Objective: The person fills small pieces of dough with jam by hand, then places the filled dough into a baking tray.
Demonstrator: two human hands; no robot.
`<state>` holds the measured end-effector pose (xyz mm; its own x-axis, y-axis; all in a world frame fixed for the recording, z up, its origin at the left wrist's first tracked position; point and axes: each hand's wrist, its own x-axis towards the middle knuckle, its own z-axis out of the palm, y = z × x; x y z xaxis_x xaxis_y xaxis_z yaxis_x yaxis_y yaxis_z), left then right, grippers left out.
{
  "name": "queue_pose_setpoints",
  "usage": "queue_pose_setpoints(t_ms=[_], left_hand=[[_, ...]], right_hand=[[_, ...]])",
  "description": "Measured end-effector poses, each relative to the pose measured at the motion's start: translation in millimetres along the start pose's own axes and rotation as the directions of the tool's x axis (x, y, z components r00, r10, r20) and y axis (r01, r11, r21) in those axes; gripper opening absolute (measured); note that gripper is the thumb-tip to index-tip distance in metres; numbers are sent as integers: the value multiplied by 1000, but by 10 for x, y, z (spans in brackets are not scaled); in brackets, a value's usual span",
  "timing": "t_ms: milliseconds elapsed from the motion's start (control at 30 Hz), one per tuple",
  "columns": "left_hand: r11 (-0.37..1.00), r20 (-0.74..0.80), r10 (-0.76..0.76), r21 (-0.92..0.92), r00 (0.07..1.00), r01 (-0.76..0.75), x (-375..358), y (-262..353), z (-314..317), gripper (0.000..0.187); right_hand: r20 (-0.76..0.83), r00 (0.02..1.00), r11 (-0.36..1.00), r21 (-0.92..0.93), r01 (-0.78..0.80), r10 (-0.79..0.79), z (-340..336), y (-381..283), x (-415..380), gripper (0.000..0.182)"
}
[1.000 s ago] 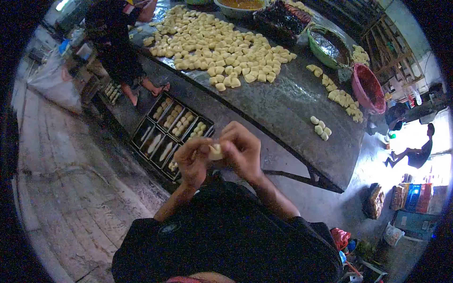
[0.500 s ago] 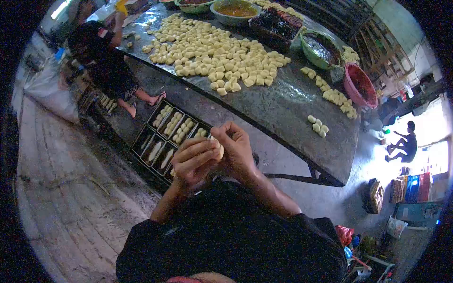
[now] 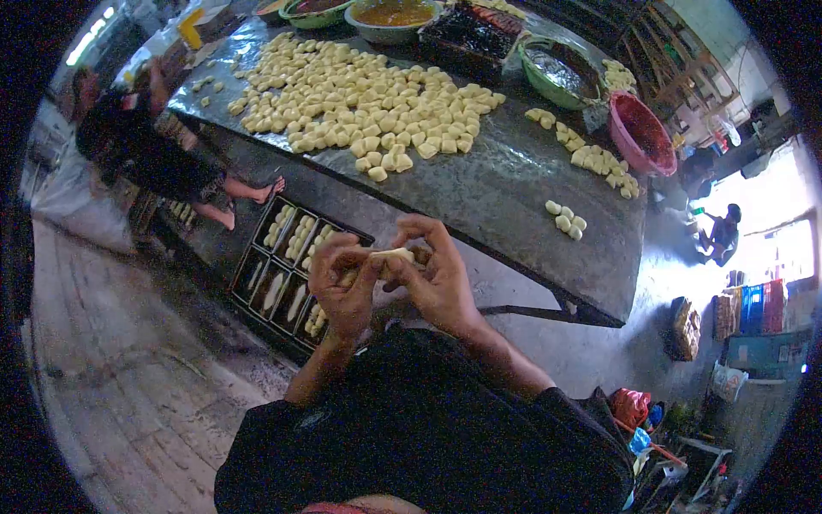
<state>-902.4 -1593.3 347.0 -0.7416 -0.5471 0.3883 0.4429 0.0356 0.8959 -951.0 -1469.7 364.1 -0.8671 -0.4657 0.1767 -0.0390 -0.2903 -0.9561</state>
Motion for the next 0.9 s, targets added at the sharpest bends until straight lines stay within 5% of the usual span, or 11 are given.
queue_pose_setpoints(t_ms=[67, 133, 233, 333, 367, 500, 600, 633, 700, 800, 900], left_hand=[[987, 46, 16, 158, 999, -23, 119, -89, 139, 8], [966, 206, -90, 255, 974, 35, 193, -232, 252, 9], [903, 511, -368, 396, 777, 167, 267, -520, 331, 19], [955, 618, -273, 82, 737, 284, 343, -799, 697, 21], [967, 655, -230, 68, 719, 247, 391, -878, 811, 27], [955, 550, -174, -109, 817, 277, 572, -891, 1445, 36], [935, 479, -354, 144, 804, 325, 703, -1147, 1782, 32], [961, 547, -243, 248, 801, 122, 741, -1287, 1909, 27], [957, 672, -223, 287, 706, 29, 720, -1669, 2241, 28], [903, 792, -266, 404, 550, -146, 598, -2224, 2766, 27], [854, 861, -222, 399, 459, -335, 531, -2787, 3086, 29]], right_hand=[[38, 968, 969, -17, -248, 249, -177, -66, 66, 20], [72, 986, 987, -63, -145, 150, -502, 132, 98, 14], [-17, 986, 985, -39, -166, 165, -943, 217, 93, 17], [-49, 977, 963, -162, -214, 209, -1397, 145, 183, 13], [1, 935, 920, -176, -350, 355, -1591, -32, 219, 27], [-93, 996, 920, -391, -34, -3, -2254, -414, 289, 27], [-253, 902, 909, -323, 263, -351, -2755, -410, 345, 23], [-350, 880, 932, -281, 228, -321, -2920, -366, 332, 22], [-525, 815, 967, -185, 174, -247, -3256, -210, 294, 19], [-587, 809, 998, -60, 7, -41, -3716, -14, 220, 21], [-587, 810, 979, -162, -119, 1, -4045, 167, 329, 17]])
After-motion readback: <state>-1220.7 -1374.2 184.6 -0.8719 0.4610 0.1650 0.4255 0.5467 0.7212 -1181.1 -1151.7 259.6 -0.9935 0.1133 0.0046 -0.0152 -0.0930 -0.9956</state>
